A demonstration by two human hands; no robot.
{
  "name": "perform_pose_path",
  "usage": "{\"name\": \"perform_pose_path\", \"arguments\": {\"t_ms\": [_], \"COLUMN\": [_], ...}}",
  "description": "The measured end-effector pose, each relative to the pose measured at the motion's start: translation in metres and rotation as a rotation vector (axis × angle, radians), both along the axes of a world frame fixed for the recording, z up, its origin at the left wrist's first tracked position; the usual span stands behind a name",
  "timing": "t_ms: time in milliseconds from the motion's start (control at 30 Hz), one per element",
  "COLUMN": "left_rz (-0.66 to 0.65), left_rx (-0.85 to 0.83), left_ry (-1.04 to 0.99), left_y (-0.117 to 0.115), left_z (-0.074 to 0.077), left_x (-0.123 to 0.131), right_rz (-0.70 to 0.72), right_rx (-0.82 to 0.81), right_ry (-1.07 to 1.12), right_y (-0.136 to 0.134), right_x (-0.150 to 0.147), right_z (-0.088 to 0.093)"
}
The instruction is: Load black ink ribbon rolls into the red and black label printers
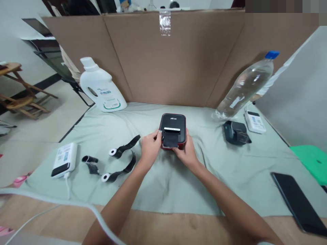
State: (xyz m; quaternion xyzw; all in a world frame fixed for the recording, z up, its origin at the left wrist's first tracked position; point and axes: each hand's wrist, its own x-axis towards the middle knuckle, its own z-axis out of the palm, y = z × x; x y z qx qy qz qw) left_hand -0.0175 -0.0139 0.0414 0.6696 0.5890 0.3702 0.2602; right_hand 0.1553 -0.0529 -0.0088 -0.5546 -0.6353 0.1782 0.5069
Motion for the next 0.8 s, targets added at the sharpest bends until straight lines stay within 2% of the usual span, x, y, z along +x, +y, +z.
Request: {"name": "perform_pose_path", "arguments": {"t_ms": [133,300,500,800], "left_rz": [-0.022,0.002,-0.184,-0.253], "left_rx": [-0.068,-0.167,-0.303,-0.258], "left_ry": [-0.027,-0.264,-0.477,-0.391], "left_y": [0.008,0.023,0.032,0.039], "left_z": [-0.002,-0.013,-0.022,-0.018], "left_x": [-0.006,-0.009,-0.008,-0.010], "right_rz": [-0.004,-0.020,-0.047,-0.045], "right_rx": [-0.022,-0.029,0.014,0.035], "right_ry": [0.007,-0.015,-0.084,-0.106], "right_y": [0.000,-0.002,-0.001,-0.001], "right_x": [0.003,0.006,0.008,0.009], "right_z": [-0.002,-0.008,-0.022,-0.025]}}
